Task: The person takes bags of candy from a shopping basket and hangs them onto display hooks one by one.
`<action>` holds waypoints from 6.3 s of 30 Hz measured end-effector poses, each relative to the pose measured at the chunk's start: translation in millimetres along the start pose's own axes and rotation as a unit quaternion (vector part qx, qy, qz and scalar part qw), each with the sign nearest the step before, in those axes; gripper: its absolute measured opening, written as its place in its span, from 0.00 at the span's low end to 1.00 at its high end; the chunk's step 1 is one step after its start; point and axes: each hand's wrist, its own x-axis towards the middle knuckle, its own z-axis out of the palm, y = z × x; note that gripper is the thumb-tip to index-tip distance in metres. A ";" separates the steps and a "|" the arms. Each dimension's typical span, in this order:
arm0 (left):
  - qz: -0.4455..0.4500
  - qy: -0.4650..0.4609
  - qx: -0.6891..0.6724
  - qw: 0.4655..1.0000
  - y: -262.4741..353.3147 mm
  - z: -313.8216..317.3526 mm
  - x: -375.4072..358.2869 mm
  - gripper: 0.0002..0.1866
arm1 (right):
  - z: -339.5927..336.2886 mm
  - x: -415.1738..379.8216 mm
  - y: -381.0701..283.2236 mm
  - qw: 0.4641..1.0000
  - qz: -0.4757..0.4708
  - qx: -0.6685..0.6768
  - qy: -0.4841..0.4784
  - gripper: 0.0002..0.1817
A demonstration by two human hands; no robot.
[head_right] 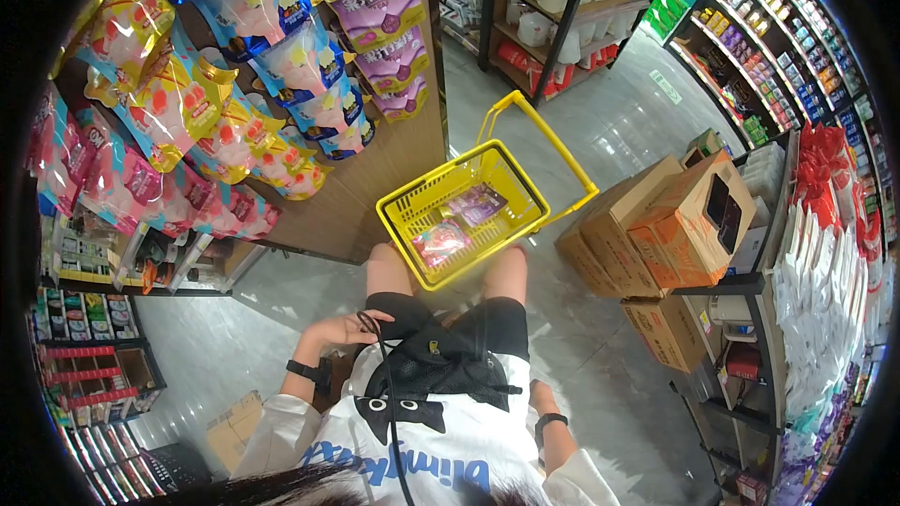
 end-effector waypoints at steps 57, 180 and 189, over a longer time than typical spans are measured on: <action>-0.171 0.208 0.283 0.921 -76.5 -150.2 395.1 0.22 | -116.5 431.4 -259.9 0.933 -0.117 0.251 -0.229 0.24; 0.748 0.467 0.129 0.453 609.0 -12.2 -401.0 0.25 | -625.0 -322.6 -896.4 0.273 -0.798 -0.091 0.530 0.34; 0.760 0.460 0.105 0.447 605.5 -8.7 -389.9 0.26 | -625.6 -319.2 -890.4 0.266 -0.809 -0.090 0.516 0.30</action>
